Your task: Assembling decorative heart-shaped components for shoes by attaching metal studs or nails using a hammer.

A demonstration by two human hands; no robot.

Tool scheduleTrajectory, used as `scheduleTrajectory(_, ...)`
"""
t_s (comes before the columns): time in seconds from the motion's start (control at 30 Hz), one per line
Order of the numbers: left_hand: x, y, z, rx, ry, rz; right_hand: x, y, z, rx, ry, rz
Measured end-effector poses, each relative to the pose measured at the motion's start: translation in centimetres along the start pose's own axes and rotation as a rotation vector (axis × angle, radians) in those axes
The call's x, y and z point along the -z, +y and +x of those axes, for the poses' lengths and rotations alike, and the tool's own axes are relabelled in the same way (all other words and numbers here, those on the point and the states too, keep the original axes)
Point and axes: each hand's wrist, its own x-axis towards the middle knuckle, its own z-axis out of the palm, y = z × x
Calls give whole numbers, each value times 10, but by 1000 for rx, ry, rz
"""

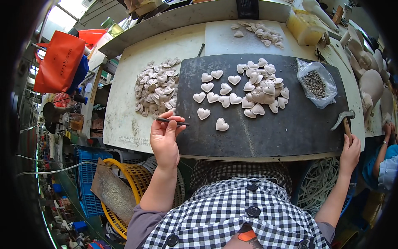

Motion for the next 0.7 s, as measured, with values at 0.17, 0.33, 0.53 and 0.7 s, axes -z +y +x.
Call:
scheduleTrajectory(0.17, -1, -8, -7, -168, -129, 436, 58, -38, 18, -72, -42, 678)
scheduleTrajectory(0.33, 5, -2, 0, -183, -181, 755, 68, -168, -12, 174, -359, 1069)
scheduleTrajectory(0.53, -21, 6, 31, -169, -225, 603, 67, -263, -26, 343, -738, 999)
scheduleTrajectory(0.7, -20, -1, 42, -207, -363, 787, 60, -292, -27, 463, -729, 816)
